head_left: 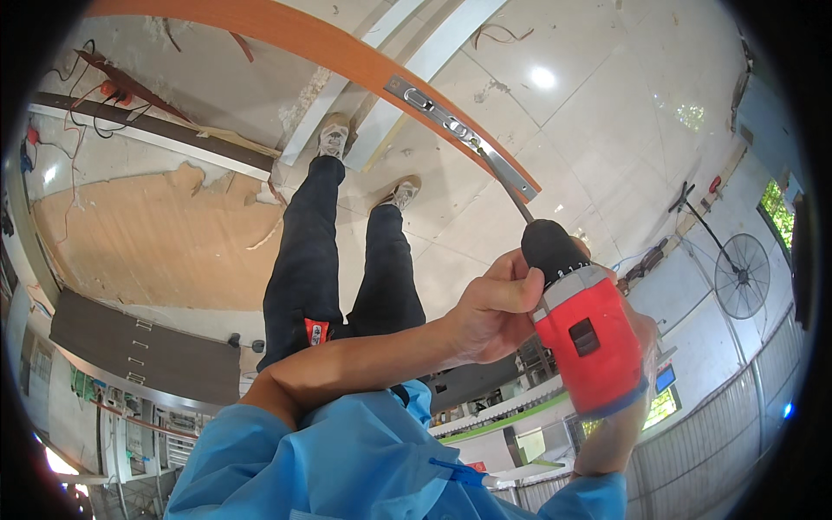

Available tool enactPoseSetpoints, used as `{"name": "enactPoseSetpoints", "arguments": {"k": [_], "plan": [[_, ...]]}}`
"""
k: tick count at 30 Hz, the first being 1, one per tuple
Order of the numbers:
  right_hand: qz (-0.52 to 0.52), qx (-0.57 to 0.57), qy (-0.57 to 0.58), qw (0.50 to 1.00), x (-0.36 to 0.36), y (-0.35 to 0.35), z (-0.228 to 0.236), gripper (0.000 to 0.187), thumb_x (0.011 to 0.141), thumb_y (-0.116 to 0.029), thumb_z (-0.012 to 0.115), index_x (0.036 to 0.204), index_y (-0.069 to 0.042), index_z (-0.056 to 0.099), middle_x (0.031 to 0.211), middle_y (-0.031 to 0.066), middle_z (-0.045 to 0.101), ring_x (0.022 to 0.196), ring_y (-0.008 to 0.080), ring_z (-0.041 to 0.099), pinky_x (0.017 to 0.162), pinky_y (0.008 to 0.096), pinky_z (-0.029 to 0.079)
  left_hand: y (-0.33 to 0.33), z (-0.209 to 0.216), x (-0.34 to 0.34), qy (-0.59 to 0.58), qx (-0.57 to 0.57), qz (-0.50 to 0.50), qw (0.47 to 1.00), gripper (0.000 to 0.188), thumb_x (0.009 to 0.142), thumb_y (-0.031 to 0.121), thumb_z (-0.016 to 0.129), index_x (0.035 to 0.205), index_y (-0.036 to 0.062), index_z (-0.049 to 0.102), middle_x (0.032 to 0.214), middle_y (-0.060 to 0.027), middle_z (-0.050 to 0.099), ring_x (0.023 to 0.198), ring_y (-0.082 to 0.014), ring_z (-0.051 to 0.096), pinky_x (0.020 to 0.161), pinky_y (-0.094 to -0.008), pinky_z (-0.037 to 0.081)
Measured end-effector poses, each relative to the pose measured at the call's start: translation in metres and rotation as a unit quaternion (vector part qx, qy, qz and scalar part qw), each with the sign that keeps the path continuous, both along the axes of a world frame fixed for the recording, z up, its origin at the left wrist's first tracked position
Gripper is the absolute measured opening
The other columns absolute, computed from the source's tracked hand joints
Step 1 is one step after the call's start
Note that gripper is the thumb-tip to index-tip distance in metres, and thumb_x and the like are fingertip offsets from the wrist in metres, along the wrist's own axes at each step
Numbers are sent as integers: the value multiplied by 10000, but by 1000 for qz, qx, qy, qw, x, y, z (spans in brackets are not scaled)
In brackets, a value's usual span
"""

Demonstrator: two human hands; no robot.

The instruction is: The person aligns a metal bracket on a wooden board, then uses a cordless drill to drive screws through the bracket into the board. The person repositions the bracket and continues fastening it with additional screws.

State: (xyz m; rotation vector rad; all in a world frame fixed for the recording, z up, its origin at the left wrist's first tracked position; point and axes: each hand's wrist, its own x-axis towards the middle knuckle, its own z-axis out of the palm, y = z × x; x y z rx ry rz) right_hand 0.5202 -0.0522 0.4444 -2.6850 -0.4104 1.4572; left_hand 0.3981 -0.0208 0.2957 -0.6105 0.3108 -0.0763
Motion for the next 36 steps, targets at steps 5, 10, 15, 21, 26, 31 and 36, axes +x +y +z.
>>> {"name": "enactPoseSetpoints", "arguments": {"k": [5,10,15,21,26,31,36], "plan": [[1,-3,2,1000,4,2,-2,380,869,-161,733,1243,-117,686,978,186,732,878,342,714,749,406,545,-2,-2,2,2,-7,3,1000,792,869,442,802,1407,-7,433,1416,-291,532,1344,-362,540,1110,-511,470],[-1,-9,4,1000,5,5,-3,382,872,-162,730,1248,-120,685,978,188,731,878,345,713,748,407,545,0,-2,5,-8,-8,20,1000,794,857,443,813,1391,-10,439,1406,-290,540,1326,-375,554,1107,-515,474],[-2,-15,6,1000,6,6,-3,384,874,-163,728,1253,-123,684,978,191,731,878,349,713,748,409,544,2,-2,7,-1,-4,13,1000,785,847,440,821,1377,-3,449,1407,-288,544,1336,-381,548,1101,-519,481],[-1,-19,9,1000,8,7,-2,386,877,-165,725,1259,-127,683,977,194,730,877,353,713,747,411,544,0,-4,7,0,-8,15,1000,768,854,441,813,1378,11,452,1409,-284,547,1347,-384,542,1102,-522,484],[2,-19,7,1000,8,8,-2,389,879,-166,722,1264,-130,682,977,197,729,877,357,713,747,412,544,-2,-7,7,-14,-3,24,1000,771,871,446,795,1391,8,434,1406,-281,552,1342,-381,547,1102,-524,484],[7,-21,9,1000,9,10,-4,391,881,-167,720,1269,-133,681,976,199,729,877,360,713,746,414,544,-2,-7,7,0,-16,18,1000,770,887,462,774,1395,0,427,1400,-288,553,1336,-374,554,1114,-516,472],[9,-22,13,1000,9,11,-3,393,884,-168,717,1273,-136,680,976,202,728,877,364,713,746,415,543,-1,-8,4,-6,5,21,1000,774,885,452,770,1416,10,424,1424,-294,526,1363,-381,527,1136,-519,447]]}}
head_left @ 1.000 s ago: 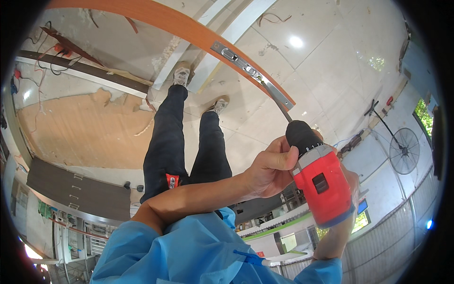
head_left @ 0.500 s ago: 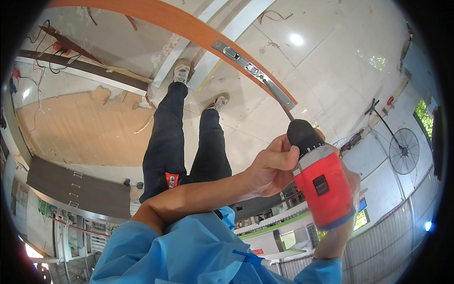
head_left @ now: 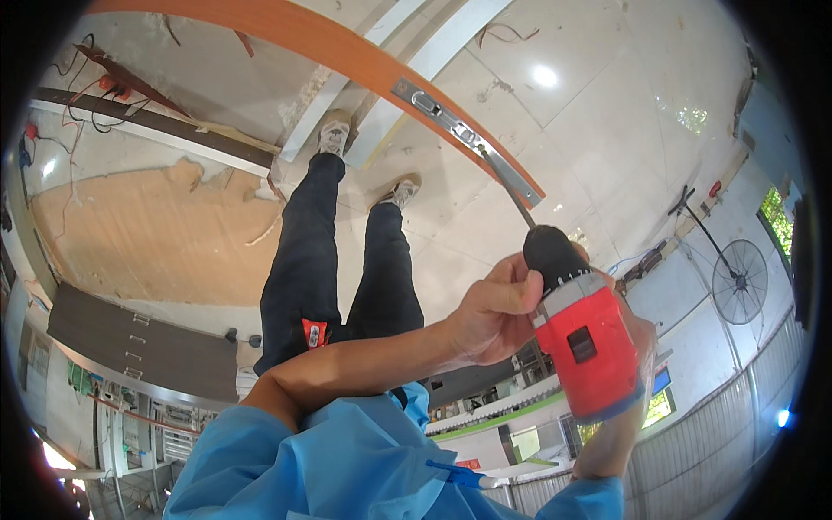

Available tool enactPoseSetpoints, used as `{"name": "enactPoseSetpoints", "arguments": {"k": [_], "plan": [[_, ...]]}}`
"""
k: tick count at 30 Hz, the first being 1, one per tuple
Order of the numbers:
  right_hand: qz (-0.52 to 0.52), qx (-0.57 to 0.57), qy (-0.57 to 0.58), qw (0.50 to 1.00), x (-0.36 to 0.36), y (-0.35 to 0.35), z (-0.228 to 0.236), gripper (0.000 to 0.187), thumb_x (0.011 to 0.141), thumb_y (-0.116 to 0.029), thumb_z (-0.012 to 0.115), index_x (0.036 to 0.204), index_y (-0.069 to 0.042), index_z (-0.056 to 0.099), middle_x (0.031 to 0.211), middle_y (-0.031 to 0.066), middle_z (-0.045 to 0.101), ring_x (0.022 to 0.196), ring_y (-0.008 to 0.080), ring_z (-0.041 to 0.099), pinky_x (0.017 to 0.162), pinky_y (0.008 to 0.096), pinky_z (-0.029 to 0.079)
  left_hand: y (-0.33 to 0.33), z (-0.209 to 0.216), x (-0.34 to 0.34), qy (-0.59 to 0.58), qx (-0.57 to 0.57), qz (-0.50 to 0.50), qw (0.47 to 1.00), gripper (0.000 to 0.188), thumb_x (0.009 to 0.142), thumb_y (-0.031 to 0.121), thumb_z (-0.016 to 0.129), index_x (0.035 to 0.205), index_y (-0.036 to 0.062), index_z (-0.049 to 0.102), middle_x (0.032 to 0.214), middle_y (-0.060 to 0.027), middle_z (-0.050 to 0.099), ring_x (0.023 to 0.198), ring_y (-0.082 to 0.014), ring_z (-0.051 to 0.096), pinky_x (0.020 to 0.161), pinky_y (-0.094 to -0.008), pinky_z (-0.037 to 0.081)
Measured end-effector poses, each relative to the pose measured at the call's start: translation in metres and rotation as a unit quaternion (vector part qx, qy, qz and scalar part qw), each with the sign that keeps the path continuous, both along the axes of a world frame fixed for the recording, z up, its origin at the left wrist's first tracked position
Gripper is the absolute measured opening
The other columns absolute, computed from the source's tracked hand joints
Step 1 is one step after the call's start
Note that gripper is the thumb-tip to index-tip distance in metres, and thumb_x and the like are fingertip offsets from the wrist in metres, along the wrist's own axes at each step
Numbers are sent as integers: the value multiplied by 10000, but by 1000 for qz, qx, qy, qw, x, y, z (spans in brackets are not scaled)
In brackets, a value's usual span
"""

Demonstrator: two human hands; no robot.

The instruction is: The person aligns a metal bracket on a wooden board, then uses a cordless drill to drive screws through the bracket into the board. The person repositions the bracket and continues fastening it with additional screws.

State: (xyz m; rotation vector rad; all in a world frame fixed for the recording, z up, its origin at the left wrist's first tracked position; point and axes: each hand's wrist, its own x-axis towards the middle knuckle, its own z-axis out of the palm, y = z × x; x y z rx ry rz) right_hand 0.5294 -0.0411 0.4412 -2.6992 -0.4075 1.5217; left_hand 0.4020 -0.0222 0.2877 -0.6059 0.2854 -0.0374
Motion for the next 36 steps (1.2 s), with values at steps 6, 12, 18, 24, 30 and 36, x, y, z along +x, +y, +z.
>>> {"name": "enactPoseSetpoints", "arguments": {"k": [6,12,18,24,30,36], "plan": [[10,-2,2,1000,4,-1,3,395,886,-169,714,1279,-140,678,975,205,727,877,368,713,745,417,543,-3,-2,-1,0,-31,10,999,745,879,358,770,1445,22,420,1468,-298,475,1392,-406,487,1162,-532,415],[8,6,-5,1000,4,-5,-5,431,858,-155,749,1282,-125,680,965,188,736,853,291,721,744,387,542,-4,-5,1,-9,-40,41,998,659,892,301,754,1427,48,464,1478,-302,459,1411,-420,456,1179,-553,389],[12,1,-4,1000,7,-6,-8,418,841,-158,759,1250,-111,684,932,172,730,823,285,712,726,382,538,-5,-7,4,-17,-48,38,998,692,898,346,762,1436,46,446,1470,-294,475,1393,-398,483,1156,-530,423],[15,0,-4,1000,9,-5,-8,406,825,-161,768,1218,-98,687,900,157,725,793,280,703,708,378,533,-5,-9,5,-24,-42,43,998,713,919,397,741,1447,40,423,1468,-292,483,1380,-376,505,1135,-502,453],[21,1,-5,1000,12,-4,-9,395,809,-164,778,1186,-84,691,867,141,719,763,274,694,690,373,529,-3,-9,7,-30,-37,40,998,695,935,415,721,1436,38,420,1455,-284,491,1379,-367,505,1123,-492,466],[21,2,-4,1000,9,-3,-13,385,792,-167,787,1154,-71,695,834,126,713,733,268,686,672,368,524,1,-10,3,-17,-8,27,999,685,942,448,700,1419,43,422,1441,-264,494,1375,-340,508,1131,-483,459]]}}
